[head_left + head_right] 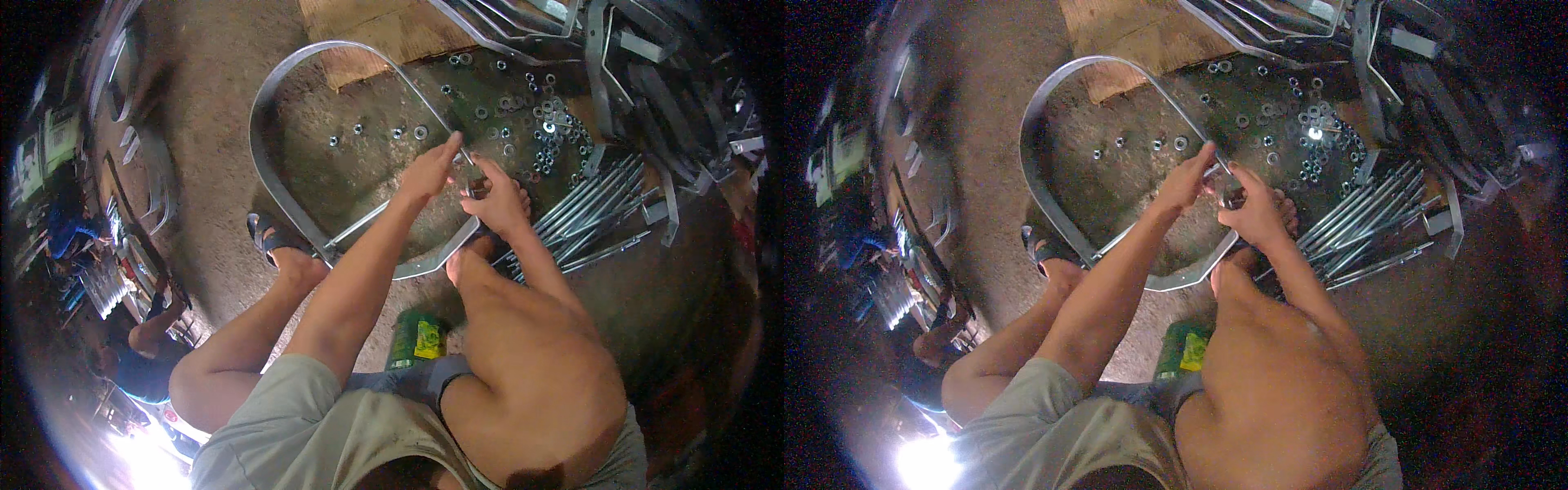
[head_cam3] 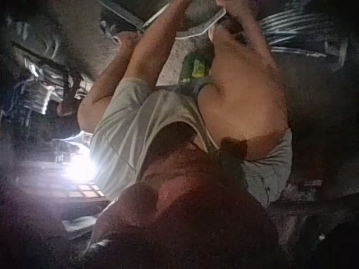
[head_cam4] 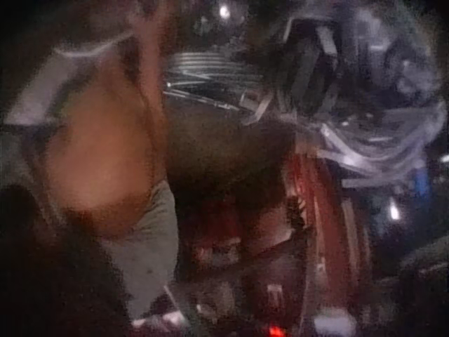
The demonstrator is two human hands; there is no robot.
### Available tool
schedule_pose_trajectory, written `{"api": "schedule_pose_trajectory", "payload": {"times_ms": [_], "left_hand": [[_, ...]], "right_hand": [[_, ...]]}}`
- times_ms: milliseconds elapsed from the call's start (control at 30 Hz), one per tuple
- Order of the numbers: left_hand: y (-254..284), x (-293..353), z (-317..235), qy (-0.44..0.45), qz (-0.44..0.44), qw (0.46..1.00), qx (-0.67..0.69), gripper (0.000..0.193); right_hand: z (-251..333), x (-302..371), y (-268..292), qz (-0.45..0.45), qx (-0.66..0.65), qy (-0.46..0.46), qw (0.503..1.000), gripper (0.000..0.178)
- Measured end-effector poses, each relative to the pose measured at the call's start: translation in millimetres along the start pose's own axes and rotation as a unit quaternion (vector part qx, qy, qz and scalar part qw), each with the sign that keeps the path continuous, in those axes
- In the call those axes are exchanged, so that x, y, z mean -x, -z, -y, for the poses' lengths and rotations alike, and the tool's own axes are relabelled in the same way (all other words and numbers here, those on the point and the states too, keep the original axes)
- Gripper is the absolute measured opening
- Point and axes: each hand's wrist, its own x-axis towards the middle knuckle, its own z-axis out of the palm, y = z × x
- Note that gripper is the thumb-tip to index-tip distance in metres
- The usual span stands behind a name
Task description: The person sits on the floor and assembles a metal frame by inserting bolts and tightening nuts by hand. They handle multiple U-shaped metal pieces, aligning them and securing them with fasteners from a pile on the ground.
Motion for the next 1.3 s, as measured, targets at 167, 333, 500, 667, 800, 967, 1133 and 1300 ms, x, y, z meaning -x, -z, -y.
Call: {"api": "schedule_pose_trajectory", "payload": {"times_ms": [167,333,500,667,800,967,1133,1300], "left_hand": [[-4.2,1.7,-44.5,0.086,-0.01,0.973,-0.212,0.083],[-19.2,13.1,-34.2,0.042,-0.144,0.953,-0.264,0.077],[-19.5,19.8,-40.4,0.074,-0.084,0.975,-0.194,0.074],[-8.7,5.7,-26.8,0.1,-0.07,0.987,-0.1,0.072],[-13.7,7.7,-35.4,0.124,-0.077,0.978,-0.148,0.07],[-8.4,11.4,-35.7,0.111,-0.081,0.982,-0.13,0.063],[-15.3,11.3,-23.0,0.06,-0.124,0.981,-0.135,0.057],[-13.2,7.5,-13.9,0.068,-0.119,0.983,-0.123,0.052]], "right_hand": [[-37.0,-7.3,-5.0,-0.014,-0.023,0.044,0.999,0.078],[-31.9,-6.5,-7.5,-0.006,-0.025,0.049,0.998,0.08],[-10.6,3.9,-2.4,-0.01,-0.002,0.038,0.999,0.08],[-25.2,4.5,-8.1,0.015,-0.081,0.024,0.996,0.078],[-34.0,2.5,-8.9,-0.007,-0.012,0.091,0.996,0.074],[-23.1,8.3,-6.3,0.018,-0.076,-0.011,0.997,0.072],[-36.6,12.9,-16.0,-0.073,-0.03,0.092,0.993,0.065],[-47.8,11.9,-28.5,-0.113,-0.01,0.112,0.987,0.057]]}}
